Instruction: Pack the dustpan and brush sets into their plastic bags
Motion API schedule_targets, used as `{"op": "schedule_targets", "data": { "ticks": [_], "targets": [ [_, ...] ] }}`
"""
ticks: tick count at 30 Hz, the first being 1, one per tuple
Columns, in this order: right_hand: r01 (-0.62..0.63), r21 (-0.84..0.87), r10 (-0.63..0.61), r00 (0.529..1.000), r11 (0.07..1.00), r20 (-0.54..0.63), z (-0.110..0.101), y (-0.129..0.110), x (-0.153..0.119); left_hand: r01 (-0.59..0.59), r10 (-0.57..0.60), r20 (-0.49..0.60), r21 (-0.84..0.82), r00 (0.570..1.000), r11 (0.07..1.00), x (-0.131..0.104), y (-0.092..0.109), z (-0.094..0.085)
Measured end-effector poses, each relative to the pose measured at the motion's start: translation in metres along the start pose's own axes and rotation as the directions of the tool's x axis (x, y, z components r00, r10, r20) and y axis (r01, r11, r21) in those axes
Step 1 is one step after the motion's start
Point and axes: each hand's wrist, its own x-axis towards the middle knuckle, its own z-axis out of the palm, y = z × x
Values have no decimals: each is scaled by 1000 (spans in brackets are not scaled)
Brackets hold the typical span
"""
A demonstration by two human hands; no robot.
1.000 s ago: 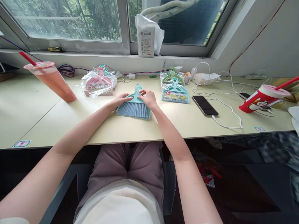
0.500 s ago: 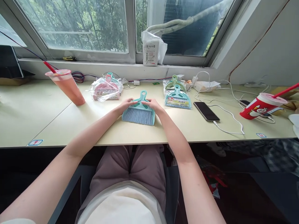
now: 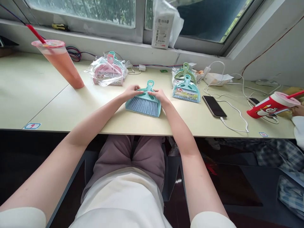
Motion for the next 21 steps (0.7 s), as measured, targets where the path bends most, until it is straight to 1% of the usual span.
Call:
{"op": "schedule_targets", "data": {
  "ticks": [1,2,3,4,5,6,7,8,9,10,11,12,13,14,15,16,17,18,20,21],
  "targets": [
    [8,2,-8,1000,1000,-12,-2,3,3,-31,35,-58,62,998,998,-1,5,-3],
    [19,5,-19,999,1000,-31,-4,6,7,-78,92,-145,98,985,992,-4,12,-7],
    [26,7,-26,998,1000,-59,-6,10,11,-136,161,-261,111,952,984,-10,21,-13],
    [30,2,-30,996,1000,-89,-9,13,15,-224,259,-361,136,896,965,-21,31,-19],
    [41,-7,-41,992,999,-117,-12,16,19,-346,386,-439,172,811,922,-37,42,-24],
    [50,-14,-52,990,999,-132,-14,19,22,-476,514,-498,213,698,853,-58,51,-27],
    [57,-24,-60,988,998,-142,-17,21,25,-572,602,-571,259,559,778,-82,59,-25],
    [63,-34,-67,988,997,-137,-18,22,28,-616,623,-656,293,427,731,-110,62,-19],
    [70,-42,-75,990,997,-122,-20,23,30,-630,601,-723,298,341,717,-139,61,-8],
    [77,-53,-83,991,996,-104,-21,24,31,-646,601,-741,306,299,699,-168,55,8],
    [84,-64,-90,992,994,-86,-22,24,32,-676,657,-683,322,320,663,-196,43,28],
    [90,-76,-96,993,993,-75,-22,24,31,-711,751,-487,317,446,628,-220,29,50],
    [93,-86,-99,992,992,-72,-22,23,31,-701,763,-226,301,606,646,-240,12,74],
    [91,-91,-99,992,992,-78,-21,23,29,-661,680,46,294,732,691,-255,-6,96],
    [86,-91,-95,991,992,-96,-20,22,28,-601,561,217,293,799,743,-265,-22,116],
    [79,-89,-90,988,993,-122,-19,22,27,-544,451,333,282,828,790,-270,-37,133],
    [71,-88,-84,985,994,-152,-18,22,26,-479,359,389,273,848,834,-271,-49,147],
    [69,-92,-85,980,993,-182,-18,22,25,-399,279,400,258,873,880,-268,-58,157],
    [91,-118,-116,966,989,-230,-18,24,26,-174,95,337,215,937,961,-256,-74,167],
    [116,-142,-146,964,983,-224,-18,26,27,-21,-34,284,190,958,982,-249,-81,168]
  ]
}}
